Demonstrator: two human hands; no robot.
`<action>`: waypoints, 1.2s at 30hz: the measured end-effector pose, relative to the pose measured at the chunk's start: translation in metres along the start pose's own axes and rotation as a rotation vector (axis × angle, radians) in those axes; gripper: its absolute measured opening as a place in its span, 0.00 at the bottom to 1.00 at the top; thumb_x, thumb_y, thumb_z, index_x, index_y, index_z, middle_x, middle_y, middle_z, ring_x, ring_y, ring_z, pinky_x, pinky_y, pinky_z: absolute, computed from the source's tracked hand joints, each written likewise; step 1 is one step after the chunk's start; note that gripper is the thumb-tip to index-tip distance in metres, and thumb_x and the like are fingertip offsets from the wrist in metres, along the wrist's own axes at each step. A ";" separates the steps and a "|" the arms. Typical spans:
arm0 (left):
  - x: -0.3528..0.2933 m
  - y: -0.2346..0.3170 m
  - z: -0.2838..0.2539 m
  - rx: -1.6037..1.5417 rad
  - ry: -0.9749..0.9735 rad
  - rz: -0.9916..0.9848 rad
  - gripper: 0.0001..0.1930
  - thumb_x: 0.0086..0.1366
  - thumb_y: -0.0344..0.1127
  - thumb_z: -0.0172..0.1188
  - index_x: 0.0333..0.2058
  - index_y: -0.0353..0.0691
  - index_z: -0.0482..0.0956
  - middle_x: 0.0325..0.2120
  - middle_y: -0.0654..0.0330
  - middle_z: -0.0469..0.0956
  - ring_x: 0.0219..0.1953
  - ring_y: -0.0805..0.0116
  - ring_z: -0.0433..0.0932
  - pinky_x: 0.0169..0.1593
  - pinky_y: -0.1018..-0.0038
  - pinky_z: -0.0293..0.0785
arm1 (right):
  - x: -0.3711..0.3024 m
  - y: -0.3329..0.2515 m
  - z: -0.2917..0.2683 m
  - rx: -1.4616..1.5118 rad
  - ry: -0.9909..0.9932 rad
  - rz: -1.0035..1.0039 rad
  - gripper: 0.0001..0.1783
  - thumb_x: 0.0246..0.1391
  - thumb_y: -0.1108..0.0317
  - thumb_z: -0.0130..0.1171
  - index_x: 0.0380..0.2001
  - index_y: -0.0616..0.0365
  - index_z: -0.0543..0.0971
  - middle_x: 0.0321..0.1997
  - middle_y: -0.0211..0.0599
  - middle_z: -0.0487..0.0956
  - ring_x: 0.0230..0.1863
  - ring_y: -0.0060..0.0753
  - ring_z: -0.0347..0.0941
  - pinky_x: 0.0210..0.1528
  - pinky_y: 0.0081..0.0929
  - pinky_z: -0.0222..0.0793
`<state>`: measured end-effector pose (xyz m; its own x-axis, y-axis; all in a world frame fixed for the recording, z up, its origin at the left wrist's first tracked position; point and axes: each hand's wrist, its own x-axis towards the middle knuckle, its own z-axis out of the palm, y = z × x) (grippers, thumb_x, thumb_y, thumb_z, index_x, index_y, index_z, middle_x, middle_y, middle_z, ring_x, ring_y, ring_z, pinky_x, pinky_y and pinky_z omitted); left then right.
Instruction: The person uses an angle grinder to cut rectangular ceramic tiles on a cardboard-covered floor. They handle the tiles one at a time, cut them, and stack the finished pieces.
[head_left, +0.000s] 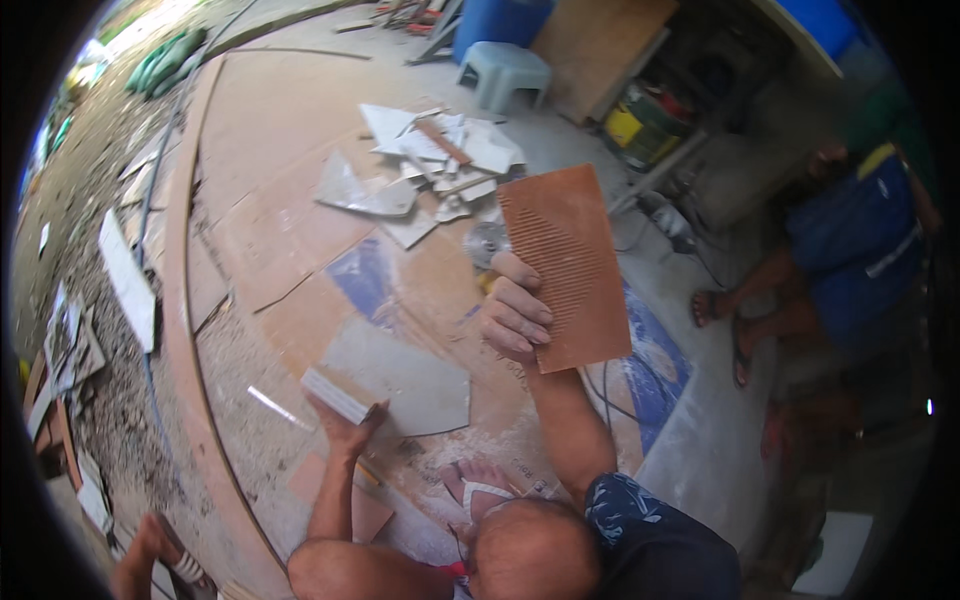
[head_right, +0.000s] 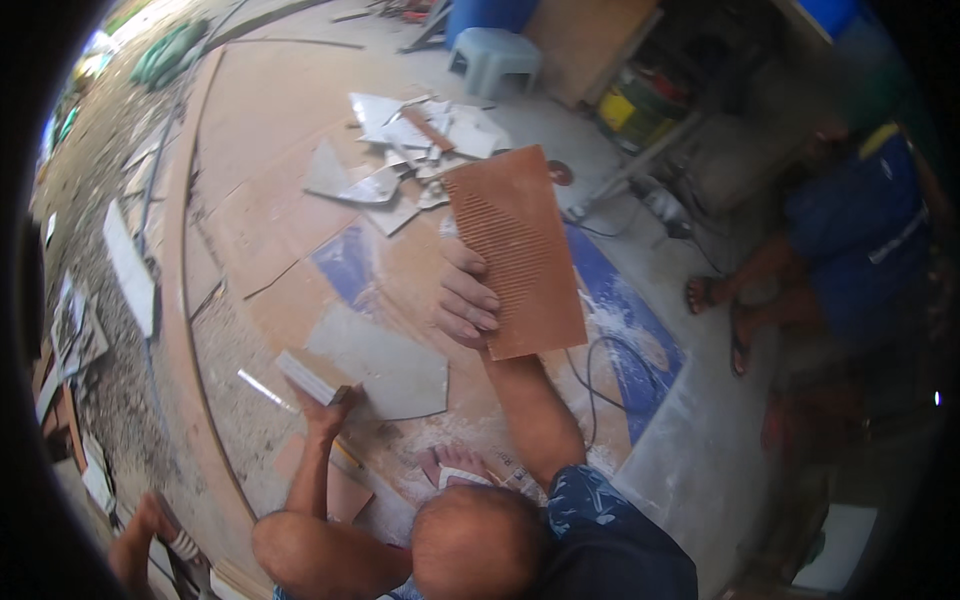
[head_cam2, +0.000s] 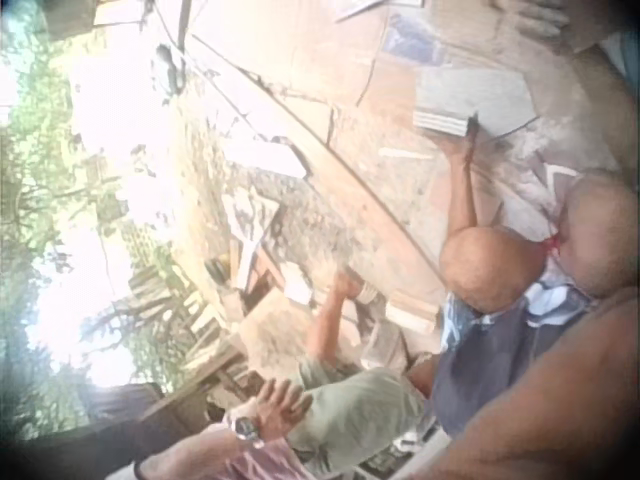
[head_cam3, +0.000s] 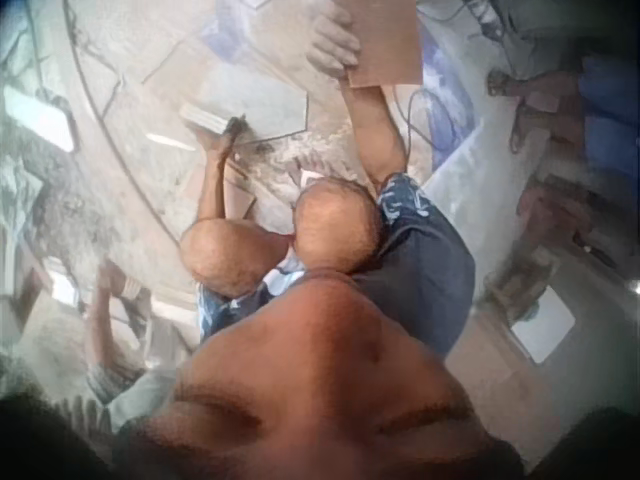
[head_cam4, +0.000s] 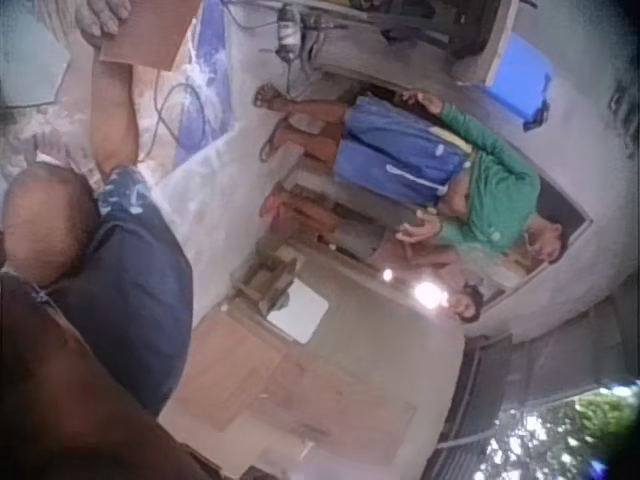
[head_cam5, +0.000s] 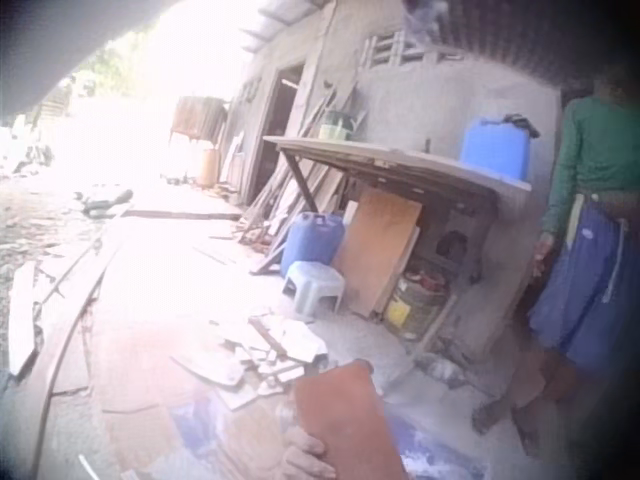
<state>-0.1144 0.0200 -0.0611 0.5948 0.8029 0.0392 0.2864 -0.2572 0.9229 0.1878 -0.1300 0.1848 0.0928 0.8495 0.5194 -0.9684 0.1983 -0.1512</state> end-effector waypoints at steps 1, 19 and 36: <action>0.001 -0.003 0.003 0.081 0.024 0.035 0.78 0.40 0.56 0.89 0.76 0.26 0.41 0.69 0.38 0.59 0.75 0.39 0.56 0.80 0.50 0.50 | -0.002 -0.007 0.010 -0.004 0.007 -0.022 0.12 0.80 0.59 0.44 0.39 0.50 0.70 0.23 0.29 0.79 0.22 0.32 0.81 0.35 0.38 0.81; 0.027 -0.083 -0.001 0.043 0.215 0.228 0.76 0.45 0.40 0.87 0.79 0.29 0.35 0.74 0.37 0.57 0.74 0.43 0.61 0.77 0.49 0.56 | -0.091 -0.019 -0.034 0.066 -0.303 0.219 0.17 0.79 0.53 0.48 0.54 0.55 0.73 0.39 0.37 0.84 0.39 0.44 0.87 0.46 0.44 0.84; 0.032 -0.036 0.010 0.058 0.136 0.358 0.75 0.41 0.43 0.88 0.79 0.29 0.41 0.76 0.36 0.53 0.78 0.39 0.53 0.80 0.48 0.50 | -0.275 0.059 -0.001 0.032 0.514 0.114 0.20 0.80 0.50 0.45 0.50 0.56 0.75 0.31 0.33 0.78 0.27 0.35 0.82 0.30 0.36 0.79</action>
<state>-0.0981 0.0498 -0.0972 0.5612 0.7197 0.4088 0.1229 -0.5608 0.8188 0.1058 -0.3514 0.0319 0.0799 0.9966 0.0201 -0.9849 0.0820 -0.1526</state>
